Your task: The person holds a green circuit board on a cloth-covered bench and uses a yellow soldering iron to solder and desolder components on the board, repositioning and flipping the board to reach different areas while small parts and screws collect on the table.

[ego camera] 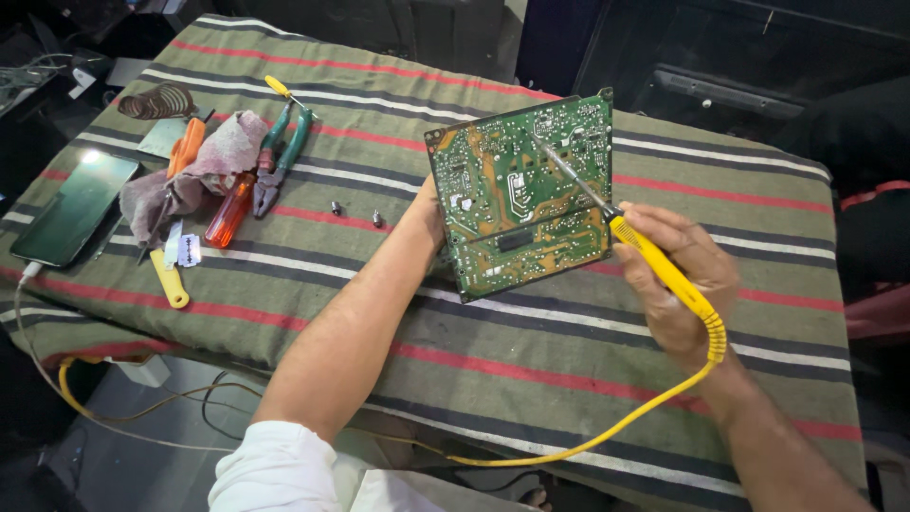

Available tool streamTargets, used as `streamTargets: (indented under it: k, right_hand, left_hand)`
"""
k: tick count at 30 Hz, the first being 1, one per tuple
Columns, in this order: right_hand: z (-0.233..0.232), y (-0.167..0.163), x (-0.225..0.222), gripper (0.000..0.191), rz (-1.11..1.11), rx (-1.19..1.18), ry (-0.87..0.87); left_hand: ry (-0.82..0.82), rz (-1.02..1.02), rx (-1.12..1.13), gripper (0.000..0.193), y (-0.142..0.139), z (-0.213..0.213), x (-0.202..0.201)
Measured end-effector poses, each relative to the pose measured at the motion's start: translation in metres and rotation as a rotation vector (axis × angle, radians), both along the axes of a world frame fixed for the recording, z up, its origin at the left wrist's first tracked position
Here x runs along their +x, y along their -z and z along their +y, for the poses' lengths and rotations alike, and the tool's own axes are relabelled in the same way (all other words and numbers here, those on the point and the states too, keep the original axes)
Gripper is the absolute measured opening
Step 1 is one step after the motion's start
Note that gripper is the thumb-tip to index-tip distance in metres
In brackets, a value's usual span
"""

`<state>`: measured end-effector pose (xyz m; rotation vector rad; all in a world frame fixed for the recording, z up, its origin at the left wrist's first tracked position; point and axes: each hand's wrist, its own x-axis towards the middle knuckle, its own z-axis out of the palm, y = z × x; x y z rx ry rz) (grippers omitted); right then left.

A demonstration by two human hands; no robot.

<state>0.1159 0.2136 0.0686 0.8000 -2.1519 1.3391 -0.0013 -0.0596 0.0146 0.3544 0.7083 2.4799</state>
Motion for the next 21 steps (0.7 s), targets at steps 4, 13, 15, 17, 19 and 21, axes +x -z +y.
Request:
streamTargets:
  k: [4, 13, 15, 17, 19, 21]
  right_hand:
    - [0.003, 0.005, -0.005, 0.031, -0.054, -0.07, -0.036]
    - [0.008, 0.024, -0.022, 0.026, -0.358, -0.47, -0.248]
    - [0.009, 0.028, -0.027, 0.027, -0.426, -0.561, -0.309]
    - [0.011, 0.03, -0.031, 0.028, -0.477, -0.617, -0.35]
    - [0.013, 0.033, -0.034, 0.028, -0.514, -0.64, -0.369]
    - [0.014, 0.035, -0.036, 0.027, -0.526, -0.671, -0.402]
  left_hand:
    - [0.024, 0.011, -0.001, 0.055, -0.003, 0.001, 0.003]
    - [-0.077, -0.058, -0.031, 0.051, 0.017, -0.006, -0.004]
    - [-0.18, -0.102, -0.07, 0.047, 0.032, -0.009, -0.009]
    - [-0.283, -0.144, -0.107, 0.043, 0.045, -0.013, -0.014]
    - [-0.295, -0.157, -0.137, 0.042, 0.054, -0.015, -0.019]
    - [-0.287, -0.16, -0.139, 0.042, 0.06, -0.015, -0.022]
